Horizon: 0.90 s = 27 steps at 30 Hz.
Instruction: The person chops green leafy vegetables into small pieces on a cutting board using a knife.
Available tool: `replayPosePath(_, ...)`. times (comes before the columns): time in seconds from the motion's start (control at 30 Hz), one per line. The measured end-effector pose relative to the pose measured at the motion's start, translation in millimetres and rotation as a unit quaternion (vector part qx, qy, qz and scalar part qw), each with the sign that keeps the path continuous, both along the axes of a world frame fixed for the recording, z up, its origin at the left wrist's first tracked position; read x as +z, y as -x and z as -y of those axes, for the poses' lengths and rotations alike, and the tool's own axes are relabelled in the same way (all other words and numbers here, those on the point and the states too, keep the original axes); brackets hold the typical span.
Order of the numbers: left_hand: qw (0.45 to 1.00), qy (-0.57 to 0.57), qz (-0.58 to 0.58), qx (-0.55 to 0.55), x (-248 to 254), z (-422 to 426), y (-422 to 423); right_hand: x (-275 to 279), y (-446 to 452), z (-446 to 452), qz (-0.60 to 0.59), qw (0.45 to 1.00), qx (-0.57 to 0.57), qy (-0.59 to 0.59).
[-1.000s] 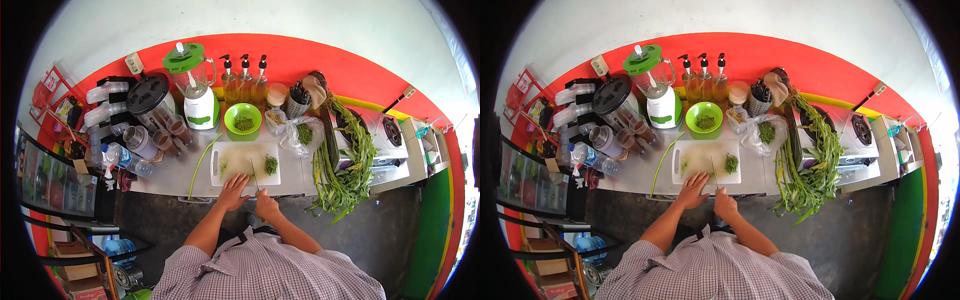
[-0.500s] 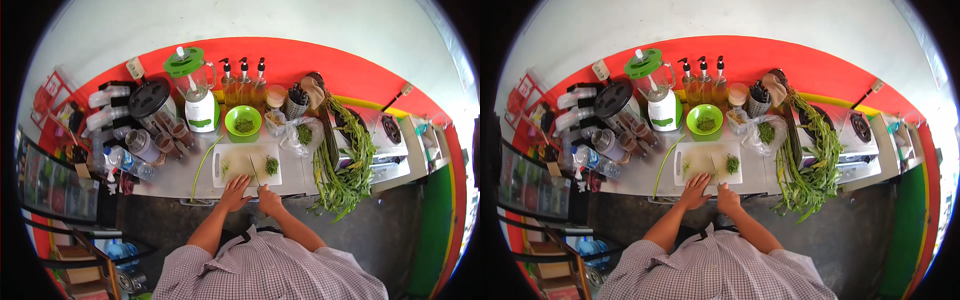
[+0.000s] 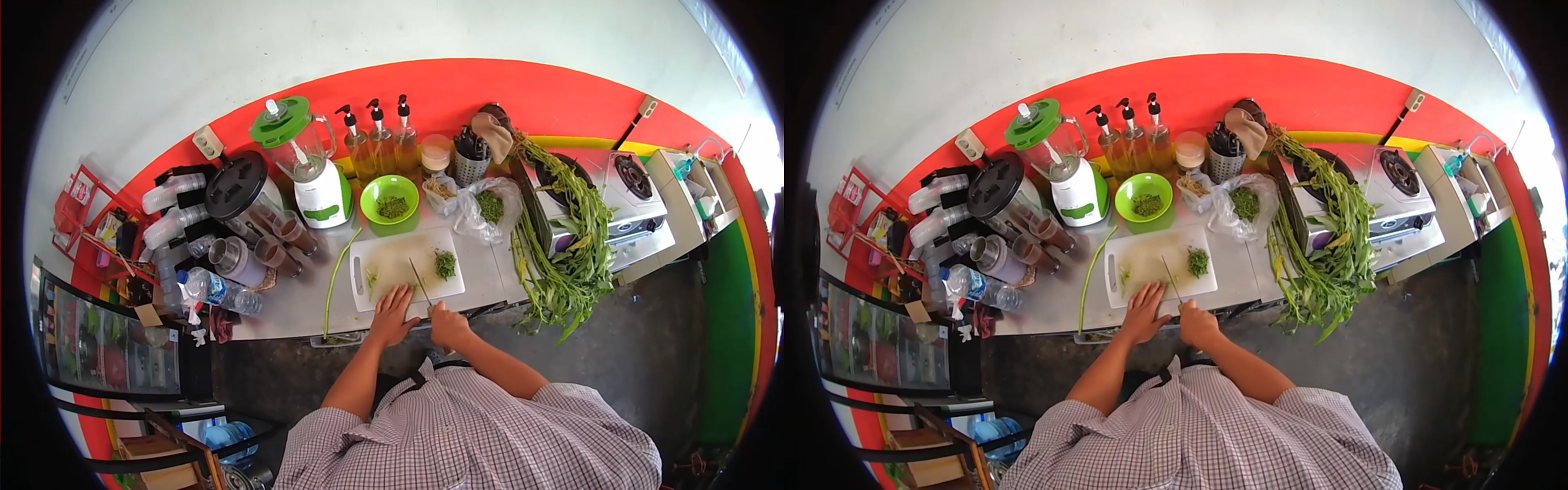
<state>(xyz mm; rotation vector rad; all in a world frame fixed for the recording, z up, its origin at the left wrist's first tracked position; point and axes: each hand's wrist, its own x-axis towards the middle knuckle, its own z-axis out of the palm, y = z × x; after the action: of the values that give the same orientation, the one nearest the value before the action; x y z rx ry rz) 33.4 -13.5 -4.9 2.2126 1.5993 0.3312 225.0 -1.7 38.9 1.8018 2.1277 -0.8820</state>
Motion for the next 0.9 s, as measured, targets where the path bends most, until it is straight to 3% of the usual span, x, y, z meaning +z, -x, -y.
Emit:
replayPosePath(0.43,1.0,0.0,0.008,-0.007,0,-1,1,-4,6,12,0.007,1.0,0.006,-0.028)
replayPosePath(0.6,1.0,-0.007,0.013,-0.009,-1,0,-1,-2,-1,-4,0.009,0.996,0.067,-0.058)
replayPosePath(0.7,1.0,0.002,0.01,-0.008,0,-1,0,1,1,5,-0.008,0.999,0.007,-0.035)
replayPosePath(0.9,1.0,-0.011,0.014,-0.001,-5,3,-2,-12,-1,-1,-0.013,0.999,0.017,-0.033)
